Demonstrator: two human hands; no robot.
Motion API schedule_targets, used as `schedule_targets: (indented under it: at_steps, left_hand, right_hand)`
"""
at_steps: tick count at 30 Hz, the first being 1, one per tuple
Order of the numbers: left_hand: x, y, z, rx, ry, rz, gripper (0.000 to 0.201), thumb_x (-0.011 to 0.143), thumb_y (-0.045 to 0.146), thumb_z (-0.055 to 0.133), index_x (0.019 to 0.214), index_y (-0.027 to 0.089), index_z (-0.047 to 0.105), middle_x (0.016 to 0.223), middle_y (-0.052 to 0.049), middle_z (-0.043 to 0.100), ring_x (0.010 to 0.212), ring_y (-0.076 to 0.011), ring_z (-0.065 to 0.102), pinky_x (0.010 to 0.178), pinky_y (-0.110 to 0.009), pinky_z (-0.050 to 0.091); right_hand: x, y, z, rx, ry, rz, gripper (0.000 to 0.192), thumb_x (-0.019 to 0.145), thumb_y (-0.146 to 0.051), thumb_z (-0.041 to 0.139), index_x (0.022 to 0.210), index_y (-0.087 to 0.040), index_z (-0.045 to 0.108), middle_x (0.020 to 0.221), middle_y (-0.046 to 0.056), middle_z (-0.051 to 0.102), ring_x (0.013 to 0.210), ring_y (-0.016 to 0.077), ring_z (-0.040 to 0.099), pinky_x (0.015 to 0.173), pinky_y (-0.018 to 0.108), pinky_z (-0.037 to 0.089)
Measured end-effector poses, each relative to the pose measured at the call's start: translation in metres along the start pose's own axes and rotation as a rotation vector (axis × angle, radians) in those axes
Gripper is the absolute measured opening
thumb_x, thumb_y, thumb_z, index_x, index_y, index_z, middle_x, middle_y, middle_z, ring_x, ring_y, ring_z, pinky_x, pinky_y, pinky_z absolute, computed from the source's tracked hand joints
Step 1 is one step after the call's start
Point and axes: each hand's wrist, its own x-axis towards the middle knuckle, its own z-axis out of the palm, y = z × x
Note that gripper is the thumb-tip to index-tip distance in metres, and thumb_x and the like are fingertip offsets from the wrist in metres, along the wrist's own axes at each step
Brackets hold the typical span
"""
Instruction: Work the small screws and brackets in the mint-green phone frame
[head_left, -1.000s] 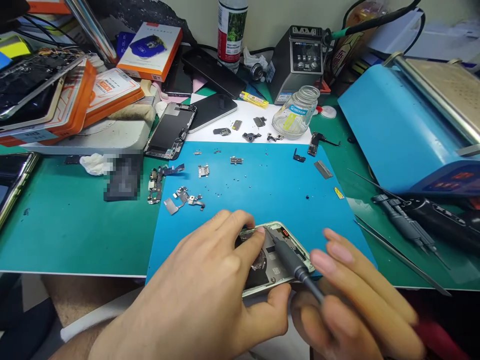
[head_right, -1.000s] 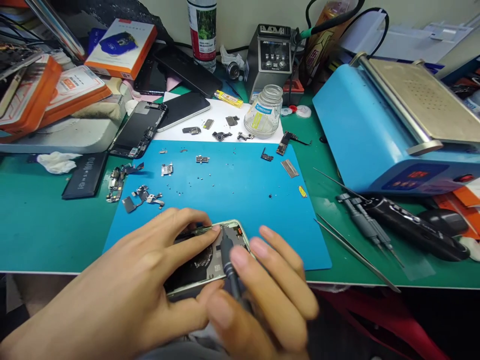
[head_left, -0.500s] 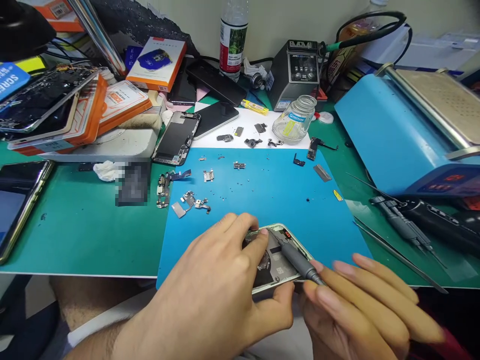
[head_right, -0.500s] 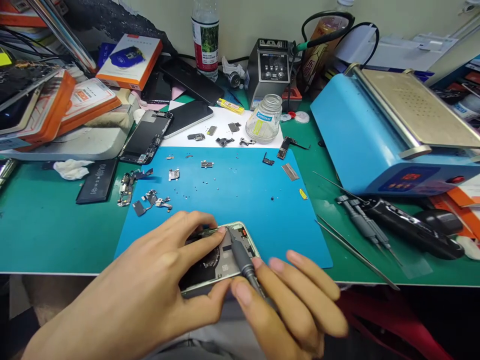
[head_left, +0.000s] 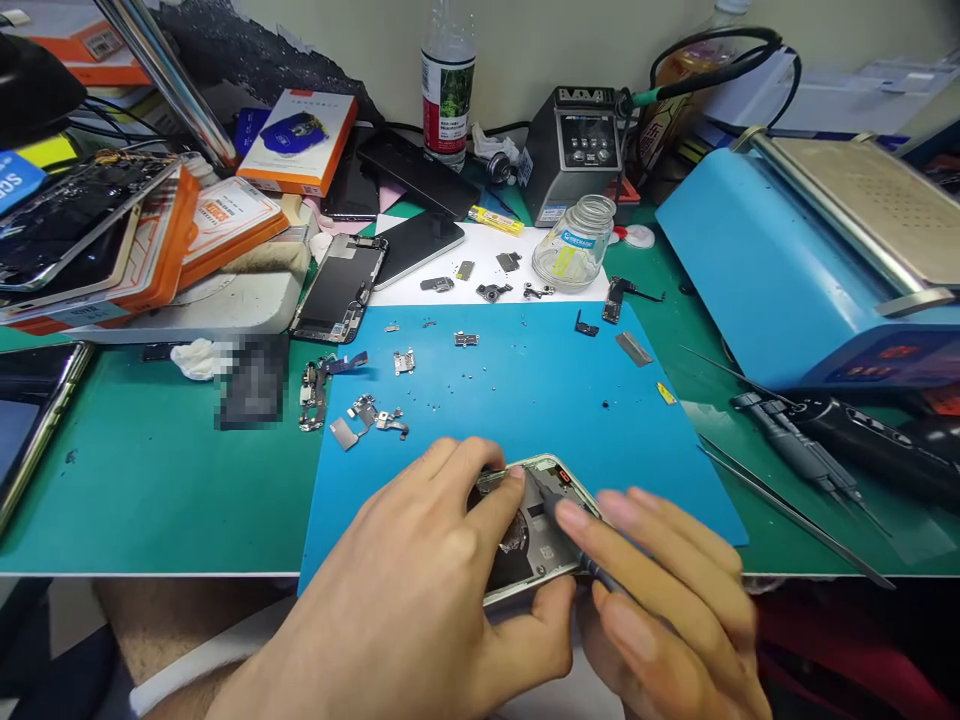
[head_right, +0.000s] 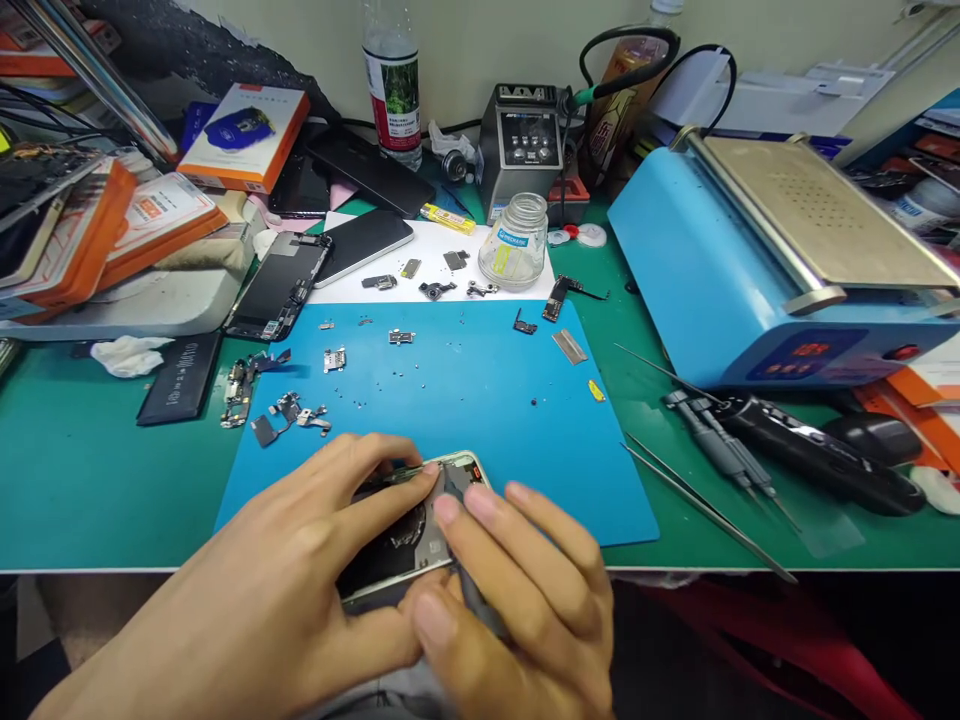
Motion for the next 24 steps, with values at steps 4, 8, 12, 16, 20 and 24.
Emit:
schedule_targets:
  at_steps: [4,8,12,16,20,24]
  left_hand:
    - [-0.002,0.002,0.002,-0.012,-0.012,-0.021,0.033,0.098,0.040,0.077,0.126,0.023,0.082,0.119,-0.009,0.076,0.102,-0.0310,0.078,0.081,-0.048,0.071]
    - [-0.005,0.003,0.004,-0.052,-0.017,-0.074,0.029,0.102,0.037,0.069,0.126,0.026,0.082,0.122,-0.007,0.074,0.107,-0.0293,0.075,0.088,-0.049,0.068]
    - [-0.005,0.002,0.002,-0.085,-0.056,-0.099,0.030,0.100,0.033,0.069,0.125,0.025,0.085,0.132,-0.008,0.073,0.115,-0.0281,0.074,0.099,-0.046,0.063]
    - [-0.002,0.004,-0.004,-0.044,-0.068,-0.073,0.031,0.104,0.032,0.068,0.127,0.028,0.087,0.125,-0.007,0.076,0.112,-0.0256,0.074,0.100,-0.042,0.062]
    - [-0.003,0.006,-0.005,0.012,-0.034,-0.032,0.027,0.105,0.031,0.069,0.124,0.027,0.088,0.124,-0.006,0.078,0.109,-0.0244,0.076,0.099,-0.039,0.062]
    - [-0.014,0.008,0.006,0.085,0.013,0.010,0.030,0.106,0.035,0.074,0.129,0.020,0.084,0.132,-0.013,0.077,0.117,-0.0313,0.075,0.103,-0.047,0.064]
  right_hand:
    - [0.011,0.011,0.003,-0.042,0.129,-0.104,0.010,0.111,-0.023,0.069,0.106,-0.029,0.075,0.116,0.000,0.085,0.110,0.0200,0.073,0.100,0.040,0.068]
    - [0.012,0.004,0.006,-0.021,0.103,-0.019,0.012,0.111,-0.016,0.066,0.113,-0.024,0.075,0.118,0.005,0.087,0.119,0.0234,0.073,0.099,0.042,0.070]
    - [0.013,0.000,0.008,-0.016,0.131,-0.041,0.020,0.109,-0.015,0.067,0.123,-0.026,0.077,0.120,0.005,0.087,0.126,0.0232,0.071,0.101,0.040,0.068]
    - [0.014,0.003,0.009,0.030,0.142,-0.041,0.038,0.106,-0.005,0.066,0.137,-0.026,0.074,0.120,0.005,0.088,0.122,0.0222,0.071,0.102,0.039,0.065]
    - [0.016,0.004,0.011,0.127,0.136,-0.013,0.043,0.103,-0.009,0.072,0.142,-0.029,0.073,0.122,0.004,0.087,0.121,0.0214,0.076,0.103,0.038,0.066]
    - [0.027,0.004,0.009,0.271,0.205,0.249,0.027,0.112,-0.017,0.061,0.136,-0.029,0.068,0.117,0.004,0.083,0.086,0.0155,0.079,0.079,0.031,0.068]
